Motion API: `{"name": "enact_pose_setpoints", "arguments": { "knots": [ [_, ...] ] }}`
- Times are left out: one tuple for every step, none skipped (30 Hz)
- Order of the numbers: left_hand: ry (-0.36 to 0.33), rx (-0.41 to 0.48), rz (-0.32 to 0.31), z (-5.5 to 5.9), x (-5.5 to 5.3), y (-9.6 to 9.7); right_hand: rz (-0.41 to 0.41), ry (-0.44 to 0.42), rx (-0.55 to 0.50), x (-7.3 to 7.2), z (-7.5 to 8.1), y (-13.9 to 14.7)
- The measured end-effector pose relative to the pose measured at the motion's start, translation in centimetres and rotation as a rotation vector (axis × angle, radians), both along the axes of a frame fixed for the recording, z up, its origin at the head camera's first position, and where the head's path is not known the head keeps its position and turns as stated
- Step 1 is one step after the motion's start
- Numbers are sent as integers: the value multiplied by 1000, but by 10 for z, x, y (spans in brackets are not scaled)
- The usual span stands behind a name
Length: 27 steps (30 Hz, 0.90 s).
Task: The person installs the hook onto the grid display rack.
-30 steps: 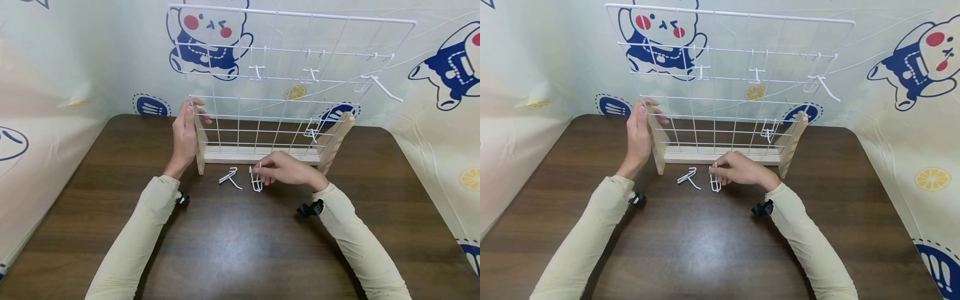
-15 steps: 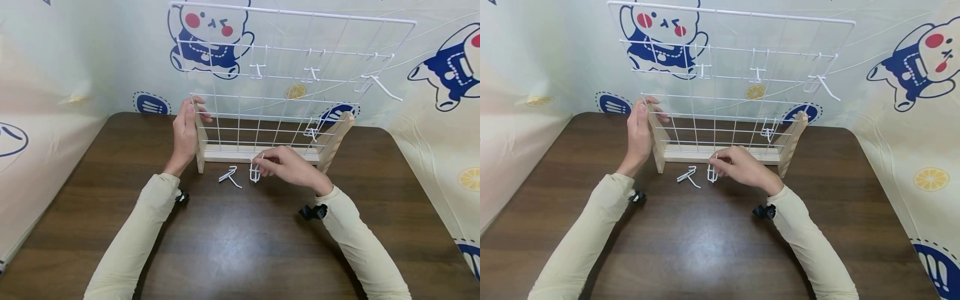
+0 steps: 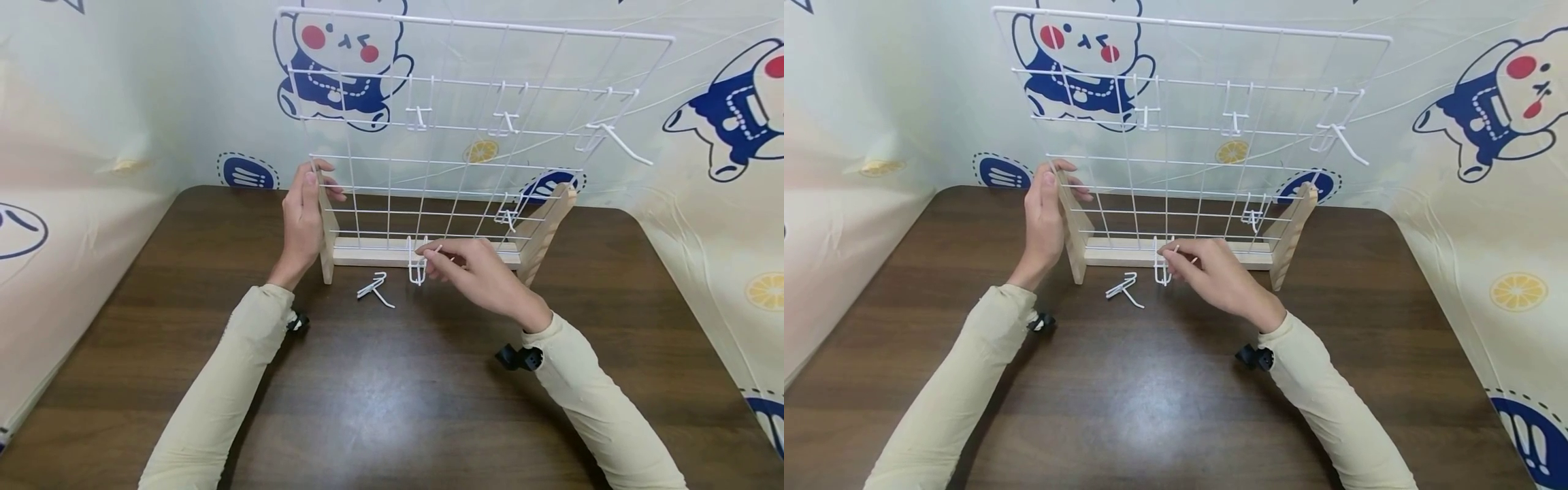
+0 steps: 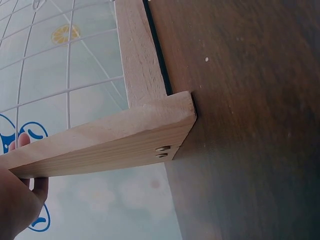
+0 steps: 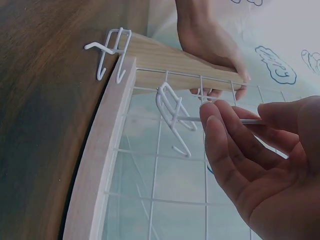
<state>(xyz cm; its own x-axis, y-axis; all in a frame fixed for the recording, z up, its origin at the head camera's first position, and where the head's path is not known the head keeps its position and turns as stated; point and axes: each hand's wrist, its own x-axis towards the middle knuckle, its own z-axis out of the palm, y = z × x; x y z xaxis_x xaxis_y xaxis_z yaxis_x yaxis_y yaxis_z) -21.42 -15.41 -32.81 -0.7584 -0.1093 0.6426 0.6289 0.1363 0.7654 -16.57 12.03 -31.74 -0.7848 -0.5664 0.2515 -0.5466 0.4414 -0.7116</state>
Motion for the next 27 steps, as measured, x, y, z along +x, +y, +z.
{"name": "enact_pose_setpoints", "arguments": {
  "knots": [
    [0, -1, 0, 0, 0, 0, -3, 6, -5, 0, 1, 0],
    [4, -1, -2, 0, 0, 0, -7, 14, -8, 1, 1, 1],
    [4, 0, -3, 0, 0, 0, -10, 23, -11, 1, 2, 2],
    [4, 0, -3, 1, 0, 0, -13, 30, -13, 1, 3, 2],
    [3, 1, -3, 1, 0, 0, -17, 39, -13, 1, 3, 3],
    [3, 0, -4, 1, 0, 0, -25, 52, -11, 2, 4, 3],
    [-2, 1, -3, 1, 0, 0, -33, 61, -7, 2, 5, 4],
    [-4, 1, -3, 1, 1, 0, -41, 70, -6, 3, 6, 5],
    [-10, 2, -1, 1, 1, 0, -48, 77, -9, 3, 7, 5],
    [-12, 1, 0, 1, 1, 0, -58, 84, -8, 4, 8, 6],
    [-13, 0, 0, 1, 1, 0, -68, 93, -9, 5, 10, 7],
    [-13, -1, 1, 1, 1, 0, -78, 102, -10, 5, 11, 7],
    [-15, 0, 1, 1, 1, 0, -87, 111, -15, 5, 12, 8],
    [-16, 1, 1, 1, 1, 0, -94, 121, -20, 6, 13, 8],
    [-17, 0, 2, 1, 1, 0, -102, 130, -25, 6, 14, 9],
    [-17, -1, 2, 1, 1, 0, -108, 141, -29, 6, 15, 10],
    [-16, -1, 3, 1, 2, 0, -111, 152, -36, 6, 16, 10],
    [-17, -2, 4, 1, 2, 0, -115, 163, -43, 6, 16, 11],
    [-17, -4, 5, 1, 2, 1, -116, 174, -49, 6, 17, 11],
    [-17, -5, 6, 2, 2, 1, -118, 184, -53, 6, 18, 12],
    [-16, -7, 7, 2, 2, 1, -123, 197, -55, 6, 18, 13],
    [-16, -8, 8, 2, 3, 1, -127, 213, -57, 6, 19, 13],
    [-16, -9, 9, 2, 3, 1, -130, 227, -58, 6, 20, 14],
    [-17, -12, 9, 2, 3, 1, -134, 239, -61, 7, 21, 14],
    [-17, -13, 9, 2, 3, 1, -138, 253, -61, 7, 22, 15],
    [-21, -13, 10, 2, 3, 0, -141, 263, -65, 7, 23, 15],
    [-23, -15, 11, 2, 3, 0, -144, 272, -69, 7, 24, 16]
  ]
}}
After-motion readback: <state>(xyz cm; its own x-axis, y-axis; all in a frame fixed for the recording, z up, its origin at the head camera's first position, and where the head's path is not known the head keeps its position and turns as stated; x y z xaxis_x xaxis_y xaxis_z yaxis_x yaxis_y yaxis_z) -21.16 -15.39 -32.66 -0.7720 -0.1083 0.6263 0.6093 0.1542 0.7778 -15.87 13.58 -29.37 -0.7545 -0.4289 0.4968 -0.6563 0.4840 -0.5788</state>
